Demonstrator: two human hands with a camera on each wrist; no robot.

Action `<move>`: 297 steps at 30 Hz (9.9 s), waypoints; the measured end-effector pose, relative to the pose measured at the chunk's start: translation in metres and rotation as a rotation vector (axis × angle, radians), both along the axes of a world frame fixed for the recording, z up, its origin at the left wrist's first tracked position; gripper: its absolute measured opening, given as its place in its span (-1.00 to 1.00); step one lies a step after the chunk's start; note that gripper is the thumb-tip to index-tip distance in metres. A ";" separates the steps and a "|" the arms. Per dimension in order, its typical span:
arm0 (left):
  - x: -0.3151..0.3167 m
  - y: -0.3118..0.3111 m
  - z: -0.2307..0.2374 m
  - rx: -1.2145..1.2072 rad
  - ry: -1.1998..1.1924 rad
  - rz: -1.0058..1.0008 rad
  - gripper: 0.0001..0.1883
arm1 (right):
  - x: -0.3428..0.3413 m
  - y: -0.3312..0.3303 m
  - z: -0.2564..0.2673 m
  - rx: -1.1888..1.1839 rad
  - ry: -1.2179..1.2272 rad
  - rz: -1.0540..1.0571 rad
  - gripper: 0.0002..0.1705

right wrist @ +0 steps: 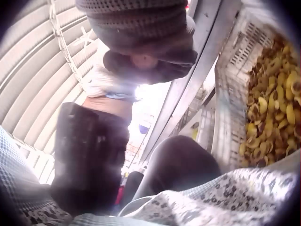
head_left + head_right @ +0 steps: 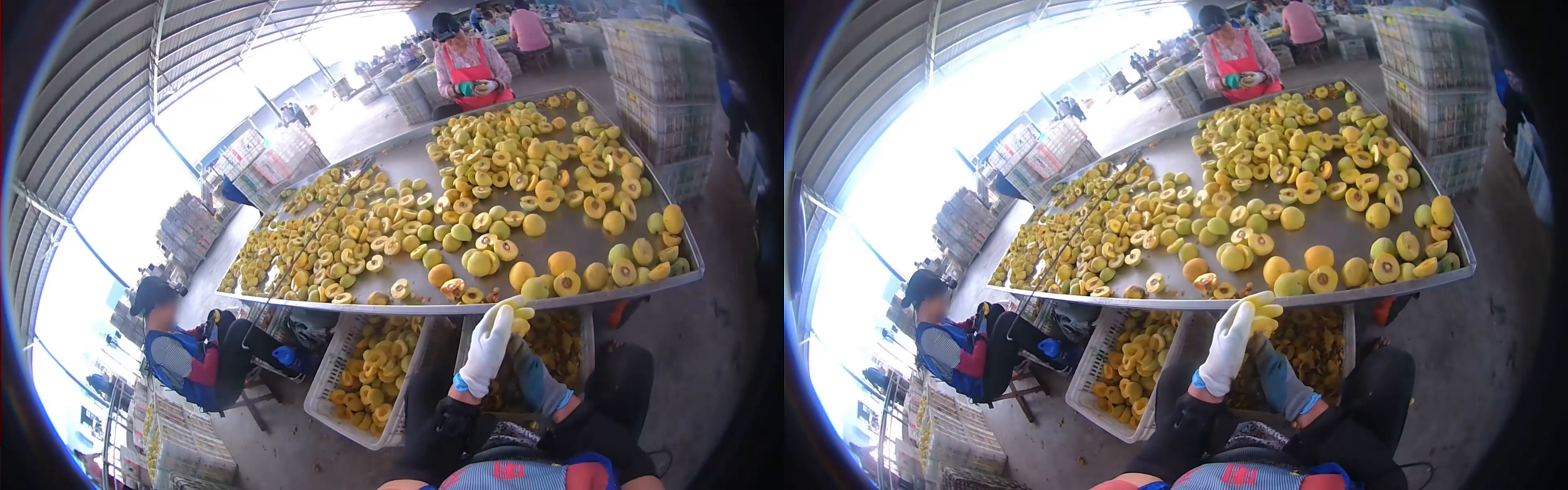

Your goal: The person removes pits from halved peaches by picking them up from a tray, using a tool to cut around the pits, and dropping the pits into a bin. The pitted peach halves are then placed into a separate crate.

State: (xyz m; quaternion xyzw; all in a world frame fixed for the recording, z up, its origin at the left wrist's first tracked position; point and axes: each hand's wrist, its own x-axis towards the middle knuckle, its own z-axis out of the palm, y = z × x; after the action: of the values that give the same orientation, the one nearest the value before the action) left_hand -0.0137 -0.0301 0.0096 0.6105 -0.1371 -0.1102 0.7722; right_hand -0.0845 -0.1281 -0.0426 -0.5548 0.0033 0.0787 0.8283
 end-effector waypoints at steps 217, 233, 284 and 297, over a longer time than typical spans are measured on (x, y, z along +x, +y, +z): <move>0.006 0.014 0.004 0.165 -0.018 -0.180 -0.51 | -0.001 -0.035 0.010 0.238 0.370 0.547 -0.45; 0.039 0.011 -0.006 -0.579 0.418 0.156 -0.63 | -0.012 -0.019 0.018 0.424 0.487 0.497 -0.27; 0.005 0.005 -0.028 -0.235 0.087 0.025 -0.66 | 0.012 0.014 -0.050 0.036 -0.205 -0.247 -0.66; -0.002 0.010 -0.019 -0.368 0.078 -0.164 -0.64 | -0.007 0.003 -0.003 -0.496 -0.311 -0.123 -0.40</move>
State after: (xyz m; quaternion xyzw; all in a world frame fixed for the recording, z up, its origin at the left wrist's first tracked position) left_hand -0.0154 -0.0200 -0.0098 0.4411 -0.1744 -0.1693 0.8639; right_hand -0.0918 -0.1253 -0.0454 -0.7444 -0.0707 -0.0609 0.6611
